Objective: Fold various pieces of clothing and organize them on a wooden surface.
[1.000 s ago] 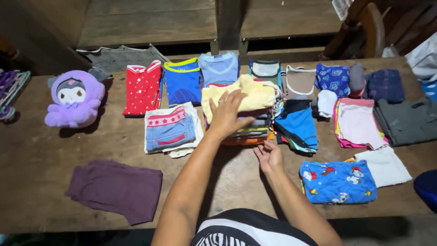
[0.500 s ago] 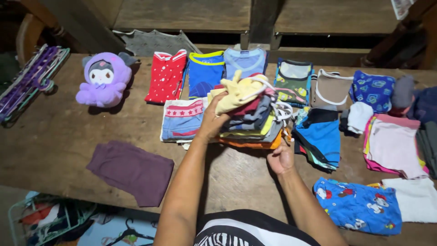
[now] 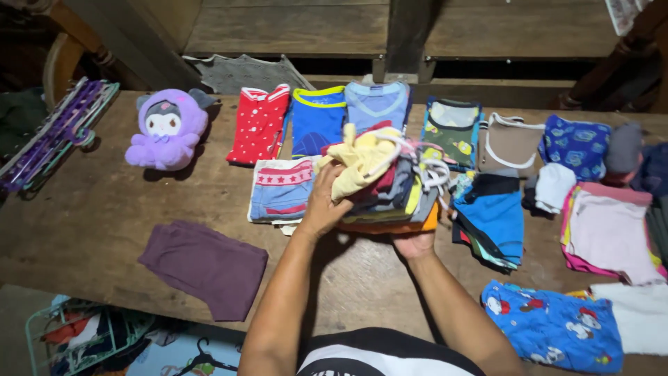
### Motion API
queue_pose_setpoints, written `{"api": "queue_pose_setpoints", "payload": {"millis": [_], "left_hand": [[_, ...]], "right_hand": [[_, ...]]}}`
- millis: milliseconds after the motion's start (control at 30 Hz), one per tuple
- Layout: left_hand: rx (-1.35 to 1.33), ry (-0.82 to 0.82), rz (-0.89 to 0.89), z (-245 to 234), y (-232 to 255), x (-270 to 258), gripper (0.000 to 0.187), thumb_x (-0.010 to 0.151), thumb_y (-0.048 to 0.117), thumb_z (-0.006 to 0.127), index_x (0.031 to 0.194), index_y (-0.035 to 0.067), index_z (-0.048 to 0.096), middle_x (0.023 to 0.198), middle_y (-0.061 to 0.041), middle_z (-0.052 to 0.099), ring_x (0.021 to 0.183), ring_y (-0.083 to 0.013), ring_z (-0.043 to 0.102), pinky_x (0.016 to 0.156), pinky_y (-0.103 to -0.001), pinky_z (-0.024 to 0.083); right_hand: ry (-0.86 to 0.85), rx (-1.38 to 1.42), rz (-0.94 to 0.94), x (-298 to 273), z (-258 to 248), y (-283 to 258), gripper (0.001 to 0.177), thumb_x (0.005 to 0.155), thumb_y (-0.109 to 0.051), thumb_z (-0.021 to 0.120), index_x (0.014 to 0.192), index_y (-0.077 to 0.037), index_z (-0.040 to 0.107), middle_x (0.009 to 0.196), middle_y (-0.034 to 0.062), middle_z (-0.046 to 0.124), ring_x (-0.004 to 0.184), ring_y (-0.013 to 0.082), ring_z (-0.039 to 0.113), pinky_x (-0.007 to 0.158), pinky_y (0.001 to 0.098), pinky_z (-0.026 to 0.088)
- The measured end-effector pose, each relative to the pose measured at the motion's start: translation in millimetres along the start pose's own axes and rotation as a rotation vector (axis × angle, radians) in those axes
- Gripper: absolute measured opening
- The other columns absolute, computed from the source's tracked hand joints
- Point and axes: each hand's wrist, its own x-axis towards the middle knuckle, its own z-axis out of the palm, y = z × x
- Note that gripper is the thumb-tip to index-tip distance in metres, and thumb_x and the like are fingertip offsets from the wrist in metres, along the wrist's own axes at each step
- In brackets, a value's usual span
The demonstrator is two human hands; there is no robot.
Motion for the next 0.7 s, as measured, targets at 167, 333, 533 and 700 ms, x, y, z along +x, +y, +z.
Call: {"api": "queue_pose_setpoints", "payload": {"millis": [167,333,533,700], "left_hand": [[0.153,-0.017,0.119,-9.2,79.3,-17.6,0.082,0.072,0.030,0.085,0.144,0.010,0.051,0.144,-0.023,0.050,0.135,-0.0446,0.046,0.114,-0.052,0.037],[0.233,-0.055,0.189,-24.0,149.2,-43.5,0.094,0.075,0.045,0.086,0.154,0.013,0.046,0.145,-0.023,0.049,0.132,-0.0443,0.047,0.112,-0.053,0.040],[0.347,-0.100,0.341,-30.6,187.9,-65.0,0.096,0.076,0.063,0.082,0.151,0.013,0.050,0.141,-0.015,0.052,0.127,-0.0402,0.048,0.107,-0.063,0.029],[0.322,-0.005,0.625,-30.1,218.2,-74.1,0.085,0.077,0.072,0.075,0.145,0.022,0.058,0.149,-0.013,0.051,0.151,-0.0452,0.028,0.116,-0.076,0.005]], "right_hand": [[0.026,-0.031,-0.026,-12.0,29.1,-13.0,0.059,0.103,-0.052,0.050,0.150,-0.016,0.052,0.149,0.0060,0.057,0.135,0.0304,0.054,0.117,0.0513,0.040],[0.059,-0.097,-0.032,-48.4,14.0,-21.6,0.065,0.098,-0.053,0.051,0.151,-0.016,0.051,0.153,0.0083,0.055,0.139,0.0317,0.052,0.118,0.0512,0.039],[0.049,-0.070,-0.063,-106.6,30.7,-41.5,0.069,0.099,-0.055,0.055,0.154,-0.014,0.046,0.153,0.0099,0.051,0.137,0.0344,0.051,0.116,0.0539,0.039],[0.026,-0.026,-0.250,-176.6,43.8,-37.3,0.071,0.101,-0.056,0.049,0.157,-0.013,0.040,0.157,0.0108,0.046,0.141,0.0348,0.046,0.119,0.0537,0.035]]}}
